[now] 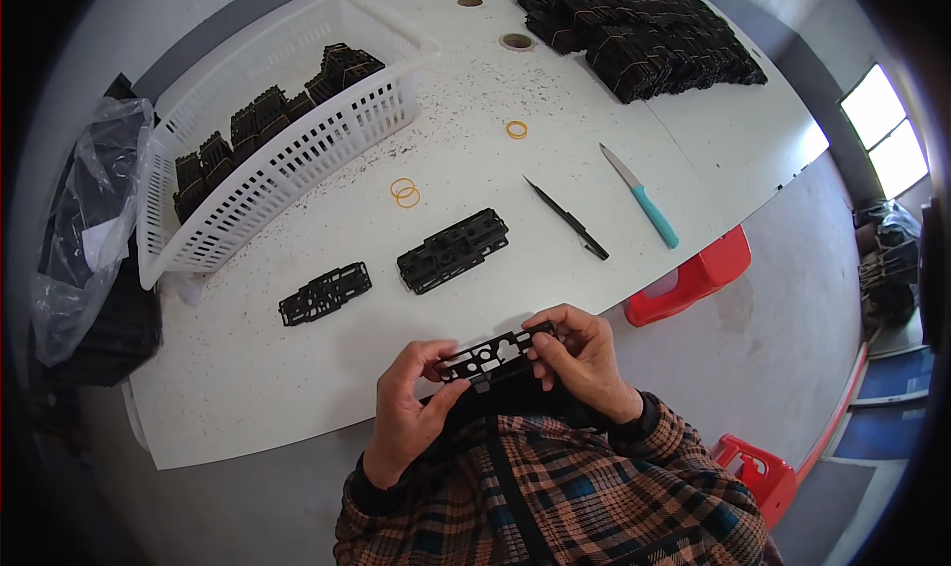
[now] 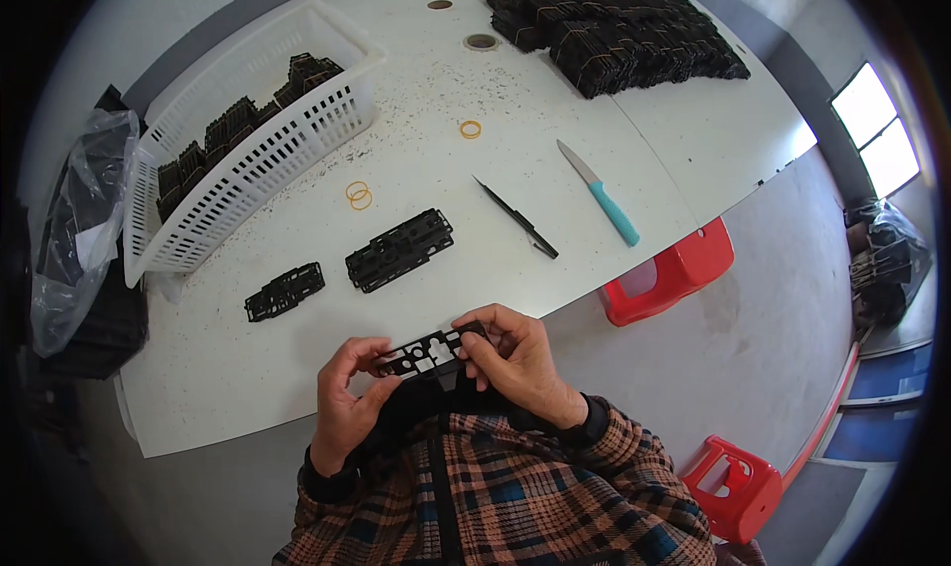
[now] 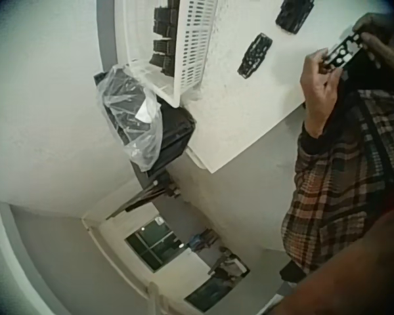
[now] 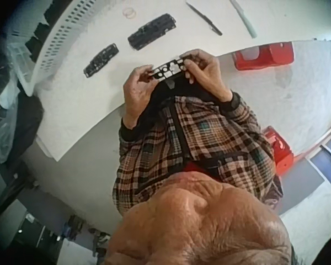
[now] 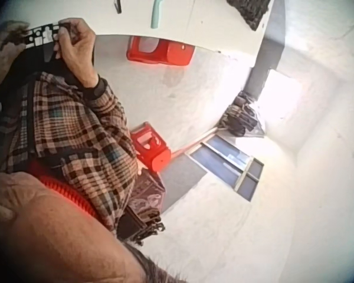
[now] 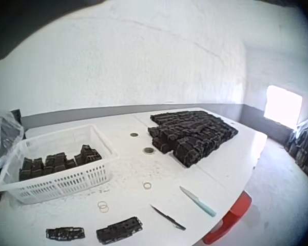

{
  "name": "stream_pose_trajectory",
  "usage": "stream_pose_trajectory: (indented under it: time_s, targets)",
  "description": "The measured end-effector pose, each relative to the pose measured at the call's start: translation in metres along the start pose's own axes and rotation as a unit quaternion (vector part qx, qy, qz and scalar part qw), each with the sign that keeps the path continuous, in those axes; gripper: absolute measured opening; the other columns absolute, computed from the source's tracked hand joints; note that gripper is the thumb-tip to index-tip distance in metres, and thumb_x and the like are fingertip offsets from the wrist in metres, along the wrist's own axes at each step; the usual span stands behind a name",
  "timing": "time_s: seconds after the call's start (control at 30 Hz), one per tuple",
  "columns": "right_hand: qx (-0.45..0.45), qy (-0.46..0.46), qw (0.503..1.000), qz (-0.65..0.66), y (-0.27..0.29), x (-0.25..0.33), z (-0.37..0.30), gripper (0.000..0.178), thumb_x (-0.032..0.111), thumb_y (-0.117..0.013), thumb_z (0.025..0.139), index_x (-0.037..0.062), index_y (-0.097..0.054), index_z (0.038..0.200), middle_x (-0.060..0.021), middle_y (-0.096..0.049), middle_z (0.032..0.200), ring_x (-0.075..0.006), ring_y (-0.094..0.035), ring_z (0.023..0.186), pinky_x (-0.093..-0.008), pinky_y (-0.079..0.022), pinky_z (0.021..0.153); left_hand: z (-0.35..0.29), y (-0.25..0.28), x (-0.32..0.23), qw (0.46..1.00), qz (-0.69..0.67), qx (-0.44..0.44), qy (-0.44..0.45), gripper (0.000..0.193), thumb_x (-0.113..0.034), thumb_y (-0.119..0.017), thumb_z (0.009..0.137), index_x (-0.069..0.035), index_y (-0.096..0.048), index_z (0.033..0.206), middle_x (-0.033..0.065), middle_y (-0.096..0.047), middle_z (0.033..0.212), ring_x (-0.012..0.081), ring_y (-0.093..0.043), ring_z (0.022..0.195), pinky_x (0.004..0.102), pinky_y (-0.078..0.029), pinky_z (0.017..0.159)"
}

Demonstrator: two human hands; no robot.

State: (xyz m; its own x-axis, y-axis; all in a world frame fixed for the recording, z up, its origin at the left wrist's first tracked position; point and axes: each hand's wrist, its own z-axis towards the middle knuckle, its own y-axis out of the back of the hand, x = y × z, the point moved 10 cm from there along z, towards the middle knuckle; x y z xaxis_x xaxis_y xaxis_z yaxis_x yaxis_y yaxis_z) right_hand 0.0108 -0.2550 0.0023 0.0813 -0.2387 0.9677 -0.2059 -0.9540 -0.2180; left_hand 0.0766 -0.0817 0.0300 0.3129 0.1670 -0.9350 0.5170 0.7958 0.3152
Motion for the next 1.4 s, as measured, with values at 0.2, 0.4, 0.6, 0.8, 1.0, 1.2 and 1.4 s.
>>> stream_pose_trajectory:
  time_s: [0.2, 0.4, 0.6, 0.8, 1.0, 1.2, 1.4]
  targets:
    - [0.024, 0.028, 0.999, 0.026, -0.001, 0.003, 0.000, 0.017, 0.007, -0.054, 0.097, -0.0026, -0.058, 0.109, -0.0045, -0.063, 0.083, -0.0076, -0.062, 0.072, -0.0193, -0.053, 0.060, 0.000, -0.004, 0.010, 0.998, -0.030, 0.019, 0.046, 0.019, -0.010, -0.062, 0.092, 0.002, -0.061, 0.108, 0.0052, -0.066, 0.086, 0.0094, -0.059, 0.073, 0.0225, -0.048, 0.068]
    - [0.103, 0.084, 0.991, 0.010, -0.004, 0.025, -0.001, 0.012, 0.003, -0.059, 0.092, -0.0012, -0.061, 0.103, -0.0071, -0.064, 0.087, -0.0125, -0.064, 0.081, -0.0232, -0.053, 0.072, -0.006, -0.013, 0.017, 0.965, -0.165, 0.119, 0.167, 0.025, -0.015, -0.056, 0.098, 0.004, -0.059, 0.114, 0.0075, -0.067, 0.089, 0.0076, -0.059, 0.073, 0.0201, -0.049, 0.069]
    - [0.183, 0.224, 0.926, -0.243, -0.019, 0.064, 0.001, 0.018, -0.001, -0.069, 0.081, 0.0010, -0.063, 0.098, -0.0115, -0.064, 0.096, -0.0196, -0.065, 0.088, -0.0254, -0.052, 0.078, -0.007, -0.017, 0.018, 0.951, -0.143, 0.193, 0.194, 0.032, -0.012, -0.064, 0.092, 0.003, -0.058, 0.119, 0.0076, -0.066, 0.094, 0.0086, -0.060, 0.075, 0.0209, -0.049, 0.069]
    - [0.173, 0.301, 0.894, -0.283, -0.028, 0.070, -0.003, 0.021, 0.003, -0.072, 0.080, 0.0012, -0.063, 0.098, -0.0136, -0.063, 0.106, -0.0213, -0.066, 0.090, -0.0288, -0.055, 0.081, 0.008, 0.000, -0.012, 0.983, 0.016, 0.175, 0.043, 0.046, -0.011, -0.078, 0.079, 0.003, -0.059, 0.119, 0.0087, -0.064, 0.095, 0.0138, -0.061, 0.076, 0.0254, -0.051, 0.069]
    - [0.136, 0.282, 0.858, -0.407, -0.034, 0.072, 0.005, 0.041, 0.005, -0.074, 0.079, 0.0004, -0.059, 0.116, -0.0164, -0.061, 0.113, -0.0254, -0.065, 0.093, -0.0322, -0.056, 0.081, 0.017, 0.008, -0.029, 0.982, 0.159, 0.098, -0.042, 0.048, -0.006, -0.079, 0.074, 0.001, -0.059, 0.117, 0.0096, -0.063, 0.097, 0.0170, -0.062, 0.083, 0.0266, -0.051, 0.071]
    - [0.152, 0.314, 0.762, -0.545, -0.044, 0.070, 0.020, 0.055, 0.004, -0.074, 0.078, 0.0000, -0.053, 0.128, -0.0164, -0.062, 0.111, -0.0293, -0.063, 0.095, -0.0343, -0.055, 0.079, 0.026, 0.010, -0.034, 0.955, 0.284, 0.036, -0.077, 0.046, -0.008, -0.078, 0.073, 0.002, -0.057, 0.113, 0.0145, -0.060, 0.100, 0.0306, -0.062, 0.087, 0.0347, -0.052, 0.074]
    - [0.173, 0.257, 0.738, -0.600, -0.045, 0.067, 0.035, 0.047, 0.009, -0.073, 0.080, -0.0001, -0.056, 0.123, -0.0144, -0.062, 0.105, -0.0299, -0.061, 0.095, -0.0369, -0.051, 0.082, 0.031, 0.018, -0.017, 0.952, 0.298, 0.029, -0.062, 0.045, -0.007, -0.077, 0.073, 0.002, -0.057, 0.112, 0.0139, -0.060, 0.094, 0.0279, -0.060, 0.081, 0.0345, -0.050, 0.071]
